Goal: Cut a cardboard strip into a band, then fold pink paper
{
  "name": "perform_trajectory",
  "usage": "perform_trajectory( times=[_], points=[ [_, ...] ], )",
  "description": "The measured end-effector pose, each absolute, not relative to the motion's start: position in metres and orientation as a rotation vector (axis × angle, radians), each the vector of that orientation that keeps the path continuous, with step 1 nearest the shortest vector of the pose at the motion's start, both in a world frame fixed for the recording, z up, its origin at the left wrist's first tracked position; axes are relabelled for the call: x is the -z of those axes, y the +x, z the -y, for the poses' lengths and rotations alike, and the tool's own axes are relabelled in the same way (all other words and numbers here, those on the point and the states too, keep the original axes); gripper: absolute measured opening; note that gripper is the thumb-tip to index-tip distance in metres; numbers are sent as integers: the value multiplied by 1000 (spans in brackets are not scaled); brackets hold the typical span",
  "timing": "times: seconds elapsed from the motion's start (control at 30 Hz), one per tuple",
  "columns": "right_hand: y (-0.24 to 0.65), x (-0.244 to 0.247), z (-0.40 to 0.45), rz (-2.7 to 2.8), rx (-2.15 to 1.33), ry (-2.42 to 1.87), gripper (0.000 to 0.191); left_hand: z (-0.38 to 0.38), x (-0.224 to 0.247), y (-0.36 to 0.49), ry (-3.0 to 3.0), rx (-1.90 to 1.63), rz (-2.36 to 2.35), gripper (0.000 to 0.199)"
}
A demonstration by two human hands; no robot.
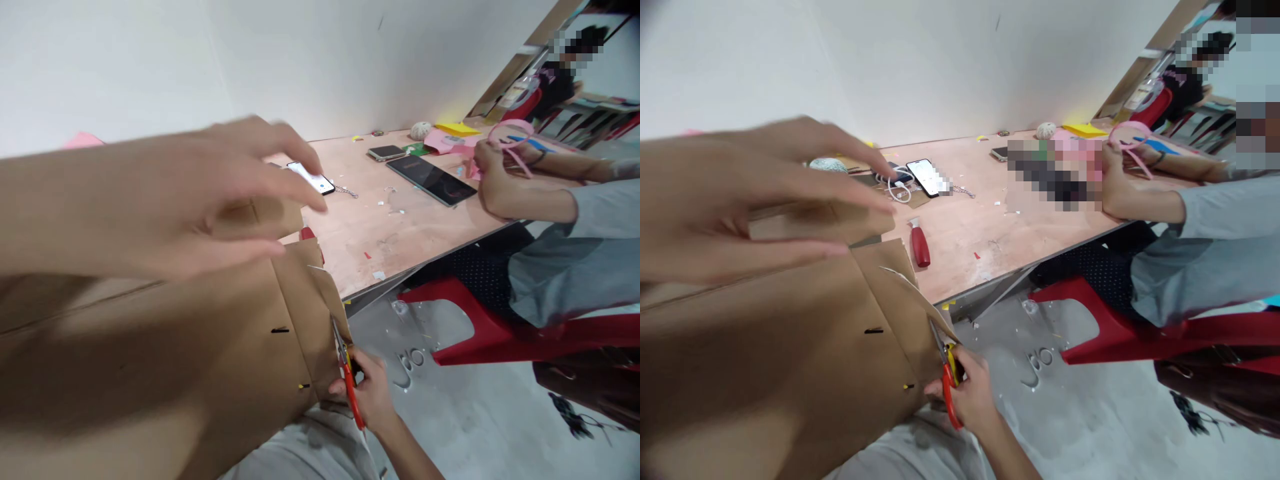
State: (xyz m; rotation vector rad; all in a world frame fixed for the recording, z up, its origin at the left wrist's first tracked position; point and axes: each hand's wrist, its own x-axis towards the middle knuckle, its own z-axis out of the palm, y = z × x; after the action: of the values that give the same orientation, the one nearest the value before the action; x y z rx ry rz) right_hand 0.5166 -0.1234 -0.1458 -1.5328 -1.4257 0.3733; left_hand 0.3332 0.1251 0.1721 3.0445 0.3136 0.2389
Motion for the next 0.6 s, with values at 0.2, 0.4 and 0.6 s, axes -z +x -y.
perform_trajectory(
  times=[0.2, 0.4, 0.6],
  points=[
    [517, 148, 124, 1444, -369, -1519, 59, -101, -149, 365, 3240, 3, -29, 17],
    [517, 152, 123, 1435, -367, -1528, 56, -107, -137, 369, 3046, -28, 17, 18],
    [519, 153, 122, 1426, -394, -1546, 53, -105, -131, 375, 2932, -72, -54, 27]
  ],
)
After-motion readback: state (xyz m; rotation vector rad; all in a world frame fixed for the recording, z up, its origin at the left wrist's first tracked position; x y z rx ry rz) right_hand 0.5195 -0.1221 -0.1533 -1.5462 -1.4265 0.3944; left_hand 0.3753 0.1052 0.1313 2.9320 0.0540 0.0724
